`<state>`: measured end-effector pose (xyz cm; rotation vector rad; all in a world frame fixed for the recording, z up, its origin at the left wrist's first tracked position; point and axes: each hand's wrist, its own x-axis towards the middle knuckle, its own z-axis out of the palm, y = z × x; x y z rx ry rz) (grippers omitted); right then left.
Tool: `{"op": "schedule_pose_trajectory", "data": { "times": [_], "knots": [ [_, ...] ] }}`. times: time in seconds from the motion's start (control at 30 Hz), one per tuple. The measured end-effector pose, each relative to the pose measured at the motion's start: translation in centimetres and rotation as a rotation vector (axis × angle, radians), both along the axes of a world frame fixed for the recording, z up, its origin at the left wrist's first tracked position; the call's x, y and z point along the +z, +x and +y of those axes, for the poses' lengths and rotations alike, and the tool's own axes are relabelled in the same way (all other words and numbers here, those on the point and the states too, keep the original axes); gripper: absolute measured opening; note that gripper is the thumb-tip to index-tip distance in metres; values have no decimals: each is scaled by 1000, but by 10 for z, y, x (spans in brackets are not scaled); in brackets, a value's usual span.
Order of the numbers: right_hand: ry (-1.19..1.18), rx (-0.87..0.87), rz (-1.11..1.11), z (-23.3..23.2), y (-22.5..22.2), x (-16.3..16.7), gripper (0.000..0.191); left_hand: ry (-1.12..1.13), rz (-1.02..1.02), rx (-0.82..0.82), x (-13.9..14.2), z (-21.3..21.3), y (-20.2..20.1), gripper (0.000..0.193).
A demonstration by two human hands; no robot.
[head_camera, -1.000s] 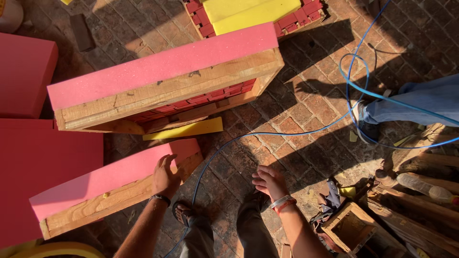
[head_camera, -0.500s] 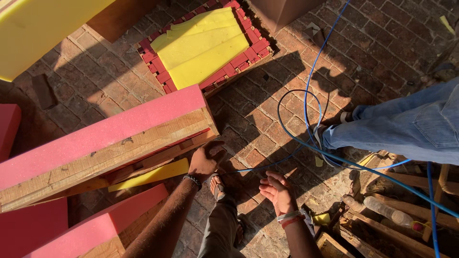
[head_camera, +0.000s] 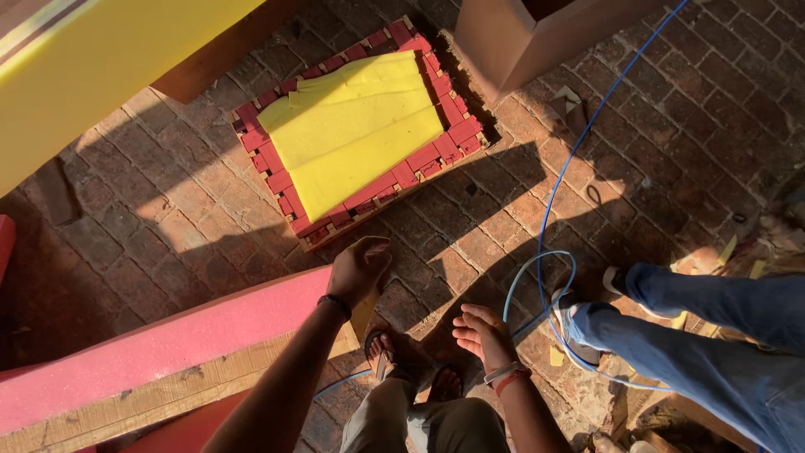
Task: The person positions a large pink foam sheet on a workbench, then works on a wooden frame lined with red foam, cutting a yellow foam sheet into strips with a knife and removing the cut strips from the frame.
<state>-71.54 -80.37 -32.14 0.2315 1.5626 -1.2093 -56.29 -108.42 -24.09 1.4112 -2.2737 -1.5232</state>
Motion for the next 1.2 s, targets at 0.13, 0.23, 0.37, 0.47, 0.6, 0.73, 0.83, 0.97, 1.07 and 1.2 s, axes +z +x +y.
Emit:
{"op": "schedule_pose_trajectory", "data": {
  "times": [0.13,0.23,0.37,0.47,0.6,0.73,0.83,0.97,1.07,1.2],
  "knots": [
    [45,43,18,-58,-66,-14,37,-7,14,38,-1,-45,-40,39],
    [101,102,-4,-107,-115,-34,36,13,-2,116,-6,-75,-65,38],
    [156,240,-53,-194,-180,-75,38,103,-47,250,-23,-120,-105,40],
    [80,288,-21,-244,-210,-100,38,162,-94,315,-50,-137,-137,37],
    [182,688,375,-279,-244,-140,42,264,-87,395,-94,-122,-165,38],
    [196,876,455,-298,-247,-176,49,320,-125,449,-137,-99,-159,37],
    [238,931,375,-320,-238,-206,55,418,-158,556,-174,-102,-156,38],
    [238,1079,458,-364,-229,-247,56,467,-97,594,-221,-121,-156,40],
    [232,1192,569,-407,-212,-287,58,500,24,758,-260,-136,-168,37],
    [203,1179,594,-457,-198,-337,65,544,122,846,-310,-144,-168,36]
  ]
}}
